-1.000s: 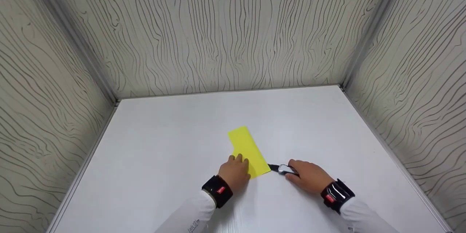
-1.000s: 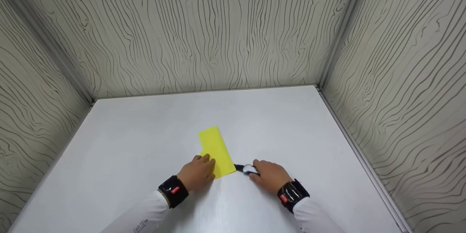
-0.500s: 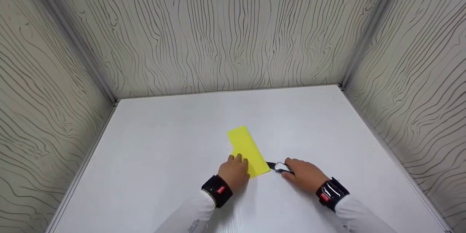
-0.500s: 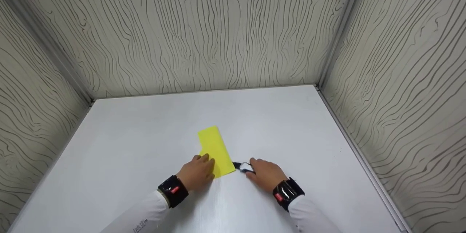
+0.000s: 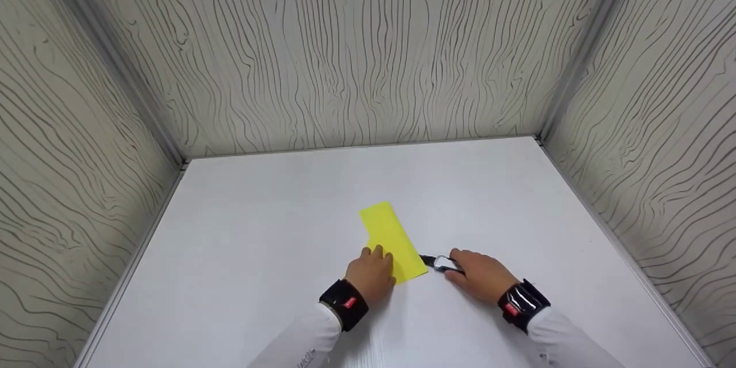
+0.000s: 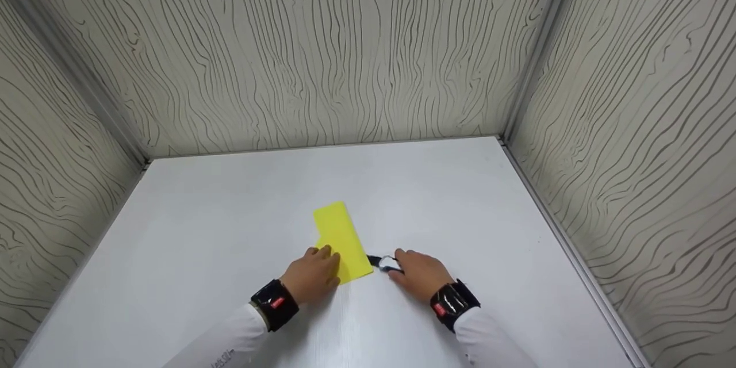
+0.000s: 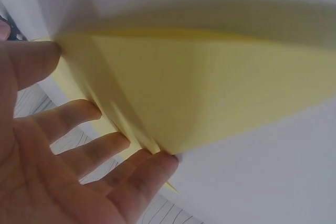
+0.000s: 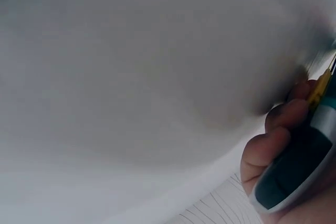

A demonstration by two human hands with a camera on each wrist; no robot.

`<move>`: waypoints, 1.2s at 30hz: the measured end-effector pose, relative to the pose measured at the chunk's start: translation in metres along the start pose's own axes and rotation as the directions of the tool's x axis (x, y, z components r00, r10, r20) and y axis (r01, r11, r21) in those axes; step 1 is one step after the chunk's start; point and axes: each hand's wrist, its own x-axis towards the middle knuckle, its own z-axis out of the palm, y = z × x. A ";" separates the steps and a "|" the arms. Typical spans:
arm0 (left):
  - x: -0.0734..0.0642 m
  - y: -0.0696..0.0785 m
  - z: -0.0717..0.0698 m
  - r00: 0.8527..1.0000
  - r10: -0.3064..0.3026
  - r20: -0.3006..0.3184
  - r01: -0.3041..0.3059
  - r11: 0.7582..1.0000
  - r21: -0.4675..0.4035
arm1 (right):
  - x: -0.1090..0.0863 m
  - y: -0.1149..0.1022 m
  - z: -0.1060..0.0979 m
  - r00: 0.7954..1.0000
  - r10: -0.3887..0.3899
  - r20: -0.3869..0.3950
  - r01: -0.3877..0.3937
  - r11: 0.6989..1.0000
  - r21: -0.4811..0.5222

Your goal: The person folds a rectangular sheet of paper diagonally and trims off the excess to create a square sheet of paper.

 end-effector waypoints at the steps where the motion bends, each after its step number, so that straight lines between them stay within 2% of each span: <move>1: 0.000 0.000 0.000 1.000 0.001 -0.003 -0.001 1.000 -0.003 | 0.000 0.000 0.000 1.000 0.015 0.005 -0.015 1.000 -0.001; 3: -0.001 0.000 0.000 1.000 0.004 -0.006 -0.004 1.000 -0.008 | 0.001 -0.001 0.001 0.999 0.037 0.012 -0.036 0.999 -0.007; 10: 0.001 -0.002 0.001 1.000 -0.005 0.015 0.005 1.000 -0.003 | 0.004 -0.004 0.002 1.000 0.002 -0.005 -0.002 1.000 -0.010; 15: 0.002 -0.002 0.003 1.000 -0.004 0.027 0.004 1.000 -0.001 | 0.005 -0.005 0.002 0.999 0.044 0.006 -0.044 0.999 -0.013; 24: 0.003 -0.001 0.007 1.000 -0.005 0.023 0.005 1.000 -0.004 | 0.007 -0.010 0.001 0.999 0.045 -0.001 -0.045 0.999 -0.016; 36: 0.002 0.000 0.001 1.000 -0.007 0.012 0.007 1.000 0.000 | 0.012 -0.010 0.002 0.999 0.041 -0.005 -0.041 0.999 -0.014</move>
